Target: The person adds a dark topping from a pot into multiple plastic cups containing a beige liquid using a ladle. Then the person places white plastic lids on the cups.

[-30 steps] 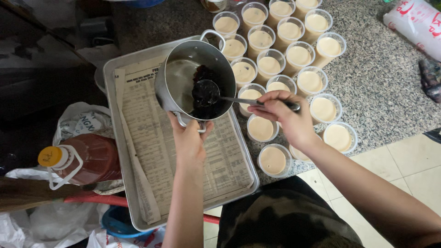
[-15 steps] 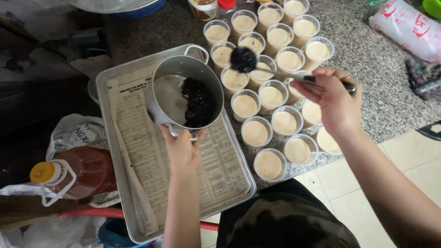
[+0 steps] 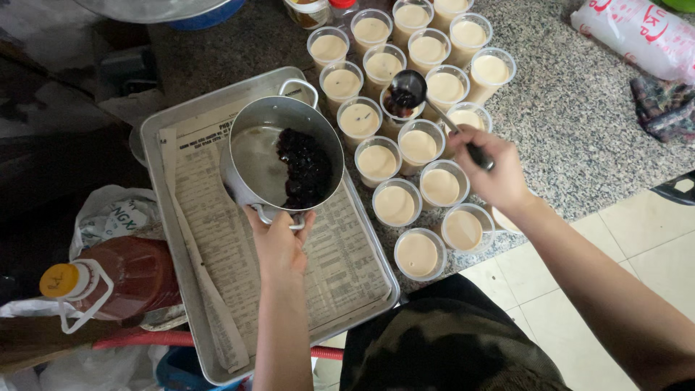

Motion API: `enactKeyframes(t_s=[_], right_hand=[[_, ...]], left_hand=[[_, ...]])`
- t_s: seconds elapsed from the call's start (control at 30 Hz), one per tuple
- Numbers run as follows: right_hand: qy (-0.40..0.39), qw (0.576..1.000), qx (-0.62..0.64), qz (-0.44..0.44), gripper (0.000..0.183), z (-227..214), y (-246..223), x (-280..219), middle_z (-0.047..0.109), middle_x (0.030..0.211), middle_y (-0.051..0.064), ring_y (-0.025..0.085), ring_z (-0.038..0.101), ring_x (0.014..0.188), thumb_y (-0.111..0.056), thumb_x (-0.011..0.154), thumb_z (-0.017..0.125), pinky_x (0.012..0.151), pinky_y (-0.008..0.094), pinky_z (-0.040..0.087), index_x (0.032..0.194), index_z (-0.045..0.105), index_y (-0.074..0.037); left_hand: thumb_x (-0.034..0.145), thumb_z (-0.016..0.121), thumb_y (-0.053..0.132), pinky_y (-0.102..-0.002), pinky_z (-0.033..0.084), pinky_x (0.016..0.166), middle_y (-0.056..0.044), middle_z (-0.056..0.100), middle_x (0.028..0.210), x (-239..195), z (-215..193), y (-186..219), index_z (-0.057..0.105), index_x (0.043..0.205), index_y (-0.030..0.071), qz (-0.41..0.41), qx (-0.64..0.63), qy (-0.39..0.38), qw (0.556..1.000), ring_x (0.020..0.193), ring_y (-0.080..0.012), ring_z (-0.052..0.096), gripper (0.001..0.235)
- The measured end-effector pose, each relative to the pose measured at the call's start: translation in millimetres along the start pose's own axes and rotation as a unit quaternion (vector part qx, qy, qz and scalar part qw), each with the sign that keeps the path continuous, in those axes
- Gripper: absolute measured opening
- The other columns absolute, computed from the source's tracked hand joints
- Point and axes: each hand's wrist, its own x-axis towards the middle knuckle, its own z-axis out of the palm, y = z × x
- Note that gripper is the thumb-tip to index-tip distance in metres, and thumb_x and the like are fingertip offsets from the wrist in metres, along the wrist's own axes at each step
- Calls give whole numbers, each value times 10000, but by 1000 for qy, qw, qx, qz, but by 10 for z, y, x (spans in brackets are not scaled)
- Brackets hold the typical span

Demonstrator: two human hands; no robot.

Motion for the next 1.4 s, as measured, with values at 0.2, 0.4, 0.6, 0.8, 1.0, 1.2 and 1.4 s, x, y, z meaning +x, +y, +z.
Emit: enactKeyframes(t_s=[0.2,0.4,0.6,0.8,1.0,1.2,1.4], right_hand=[[-77,968,-205,-121,169,-32,-170,-112,690,1295,236,348,715,903,-55,842,739,804,402,571,1004,723,-98],[35,997,69,27,119,-40,-271,-237,686,1378,191,274,689,1260,35,1070,581,1070,362,530,1134,678,9],[-82,960,267,21,116,136,-636,-328,703,1369,171,220,673,1283,10,1064,569,1138,321,514,1132,664,5],[-181,973,-27,-144,184,639,-983,-297,674,1333,210,258,705,965,-30,846,734,818,364,574,1025,708,-68],[-216,964,143,61,109,719,-1080,-617,772,997,98,199,739,915,-14,951,670,841,361,600,1044,727,-18],[-60,838,439,319,120,688,-986,-587,730,1065,166,322,740,1077,7,1003,544,1002,421,593,1027,648,63],[-79,924,342,152,125,666,-1121,-763,691,1165,183,312,684,1183,32,1033,548,1084,424,556,1080,635,108]], left_hand=[[839,442,-116,-468,618,937,-106,402,1522,20,-26,-67,13,1626,338,18,-18,-30,999,1133,-272,615,1005],[823,433,-123,-488,624,915,-103,436,1485,83,-122,-186,-21,1622,345,12,-45,-40,998,1099,-242,624,1031],[884,529,-47,-440,622,855,-109,546,1374,-26,-196,-249,-9,1636,350,37,-14,-65,997,922,-239,645,1006],[896,511,-39,-440,612,862,-93,554,1394,-212,-232,-243,27,1648,337,68,-10,-78,995,949,-202,661,970],[907,478,-45,-420,617,934,-81,515,1446,-387,-258,-170,-12,1630,345,45,37,-57,997,959,-179,638,957],[891,443,-65,-435,627,913,-90,514,1405,-440,-330,-175,25,1629,333,37,-1,-64,997,980,-202,669,937],[898,438,-74,-430,633,891,-106,552,1344,-433,-350,-187,7,1635,330,35,-11,-70,997,909,-214,652,945]])
